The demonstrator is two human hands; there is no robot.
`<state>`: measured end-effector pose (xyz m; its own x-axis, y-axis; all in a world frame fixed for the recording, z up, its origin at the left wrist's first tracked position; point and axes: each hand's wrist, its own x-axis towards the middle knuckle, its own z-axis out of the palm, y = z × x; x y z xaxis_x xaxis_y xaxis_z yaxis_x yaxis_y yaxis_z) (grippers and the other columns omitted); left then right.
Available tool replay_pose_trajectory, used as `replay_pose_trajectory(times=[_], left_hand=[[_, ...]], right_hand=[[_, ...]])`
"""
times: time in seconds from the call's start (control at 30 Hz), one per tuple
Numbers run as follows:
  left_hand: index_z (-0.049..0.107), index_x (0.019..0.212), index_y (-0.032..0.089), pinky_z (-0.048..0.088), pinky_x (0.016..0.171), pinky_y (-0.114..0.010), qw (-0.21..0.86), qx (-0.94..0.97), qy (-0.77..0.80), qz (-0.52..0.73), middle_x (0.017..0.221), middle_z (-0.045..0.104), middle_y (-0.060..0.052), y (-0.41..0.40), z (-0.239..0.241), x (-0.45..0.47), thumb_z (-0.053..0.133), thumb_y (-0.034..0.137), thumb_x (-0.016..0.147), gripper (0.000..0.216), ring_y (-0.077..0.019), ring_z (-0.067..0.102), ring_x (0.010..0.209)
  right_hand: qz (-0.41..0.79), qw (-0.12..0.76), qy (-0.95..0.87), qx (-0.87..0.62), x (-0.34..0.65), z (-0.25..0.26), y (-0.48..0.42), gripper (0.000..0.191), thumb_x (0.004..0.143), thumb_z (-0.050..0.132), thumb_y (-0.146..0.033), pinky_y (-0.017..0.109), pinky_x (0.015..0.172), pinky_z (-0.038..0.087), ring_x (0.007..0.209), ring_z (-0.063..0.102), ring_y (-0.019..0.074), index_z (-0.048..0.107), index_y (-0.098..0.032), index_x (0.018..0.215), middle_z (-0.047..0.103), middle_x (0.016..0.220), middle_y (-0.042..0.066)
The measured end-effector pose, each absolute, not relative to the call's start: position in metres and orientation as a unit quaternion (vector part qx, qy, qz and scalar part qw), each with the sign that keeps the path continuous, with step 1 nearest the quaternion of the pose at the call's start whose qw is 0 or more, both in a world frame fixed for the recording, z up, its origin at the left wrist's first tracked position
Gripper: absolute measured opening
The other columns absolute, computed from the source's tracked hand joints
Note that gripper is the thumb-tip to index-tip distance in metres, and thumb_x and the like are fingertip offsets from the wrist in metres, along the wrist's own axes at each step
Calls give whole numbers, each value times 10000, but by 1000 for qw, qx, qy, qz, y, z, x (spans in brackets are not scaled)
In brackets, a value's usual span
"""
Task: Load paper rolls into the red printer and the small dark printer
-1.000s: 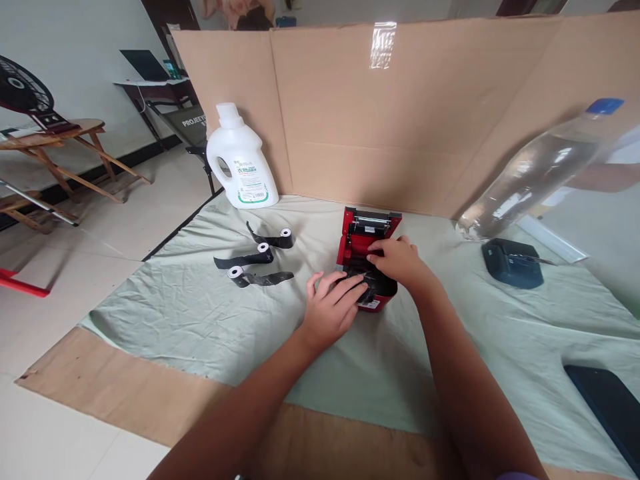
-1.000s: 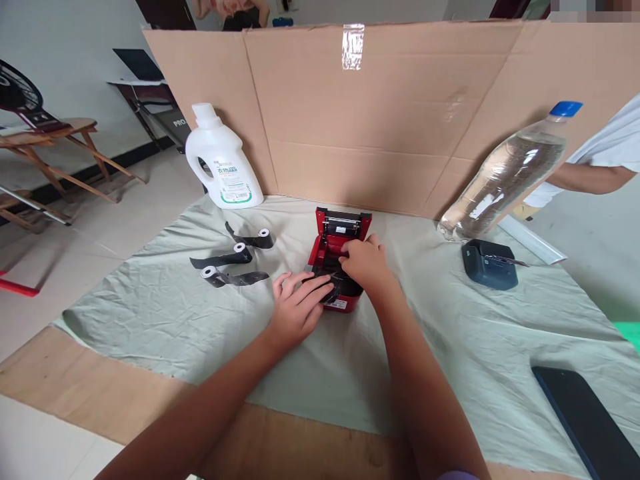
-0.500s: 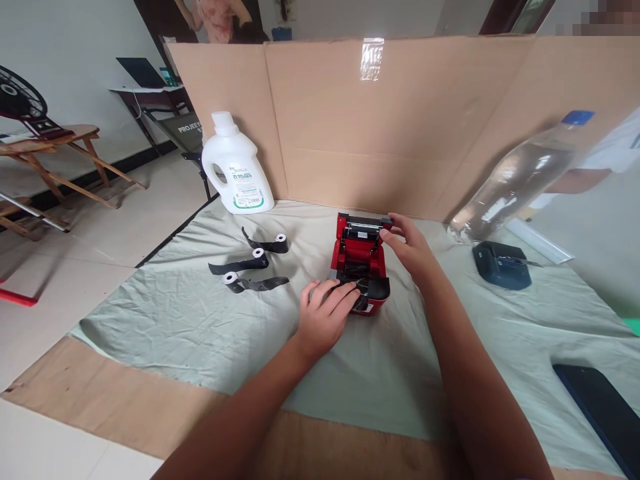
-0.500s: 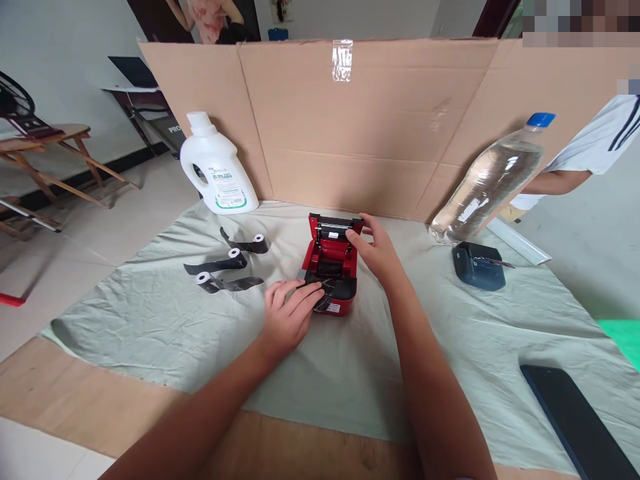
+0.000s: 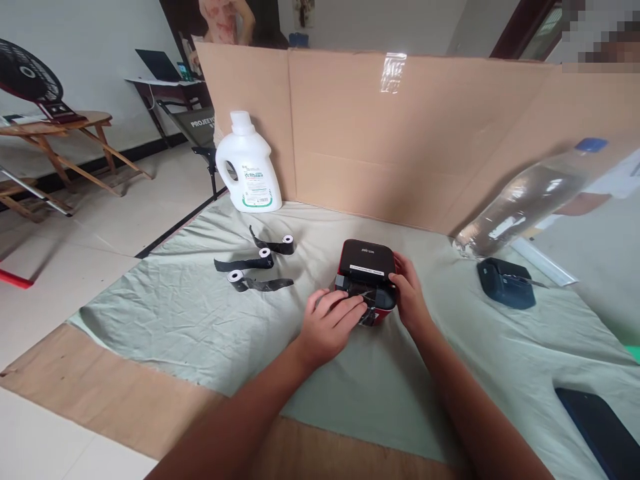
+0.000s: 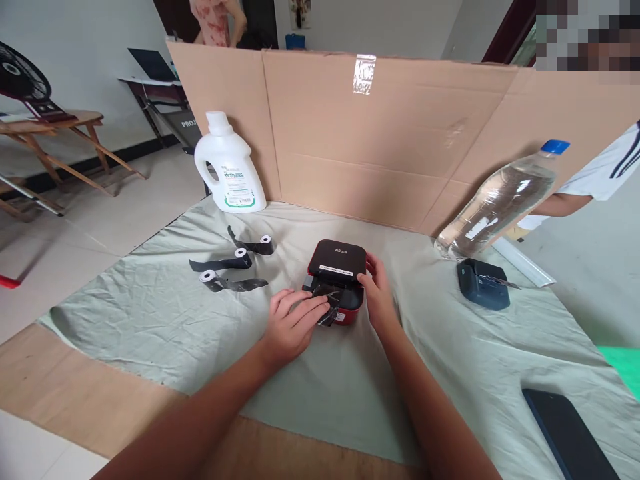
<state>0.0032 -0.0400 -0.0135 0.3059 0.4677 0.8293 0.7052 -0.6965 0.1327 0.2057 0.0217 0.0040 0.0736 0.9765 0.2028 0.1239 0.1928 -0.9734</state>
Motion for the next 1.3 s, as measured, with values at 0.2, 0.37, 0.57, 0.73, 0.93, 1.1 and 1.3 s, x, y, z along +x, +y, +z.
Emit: replay_pose_trajectory(times=[0.2,0.37,0.57,0.73,0.93,1.1,1.3], left_hand=[[687,1162,303,365,971,-371,122,-810,-343,-460,1113,765,4,-41,-12,4,523,110,899,365,-193,624,1028],[623,1269,273,379,984,-390,81,-797,-363,-476,1174,737,-46,-39,-12,3,524,168,888,407,-227,604,1079],[416,1472,195,417,1016,-449,-51,-761,-466,-448,1358,629,-125,-22,-18,-6,577,324,856,650,-306,554,1190],[392,1470,197,465,933,-409,-78,-776,-444,-442,1350,637,-130,-13,-18,-12,524,327,909,590,-275,638,1100],[490,1360,194,471,943,-374,-87,-756,-463,-454,1287,673,-103,-10,-17,-11,511,292,904,467,-243,659,1097],[528,1319,192,493,931,-341,-105,-755,-470,-446,1245,685,-89,-9,-18,-11,497,285,904,427,-220,675,1053],[534,1316,199,503,900,-329,-108,-749,-473,-452,1249,682,-85,-11,-21,-8,487,296,923,407,-208,676,999]], right_hand=[[406,546,-548,-487,198,-6,17,586,859,451,-371,362,1172,366,1415,441,201,425,-275,1437,467,1541,18],[407,523,-550,-508,197,-5,16,617,856,409,-372,364,1161,388,1435,423,195,378,-293,1467,446,1558,-11],[398,514,-557,-516,198,-9,16,629,856,404,-419,376,1098,462,1404,469,218,374,-317,1476,465,1545,-22],[419,539,-550,-481,194,-8,17,684,830,416,-419,383,1077,478,1398,474,242,367,-258,1493,470,1544,39],[478,564,-494,-457,193,-7,18,722,757,466,-325,396,1115,441,1400,468,243,375,-252,1470,454,1553,52],[471,564,-502,-457,198,-8,18,714,742,498,-327,392,1104,448,1402,464,242,418,-265,1449,473,1542,44],[482,582,-495,-428,199,-16,20,660,769,539,-344,402,1105,446,1392,472,245,464,-282,1421,507,1515,30]])
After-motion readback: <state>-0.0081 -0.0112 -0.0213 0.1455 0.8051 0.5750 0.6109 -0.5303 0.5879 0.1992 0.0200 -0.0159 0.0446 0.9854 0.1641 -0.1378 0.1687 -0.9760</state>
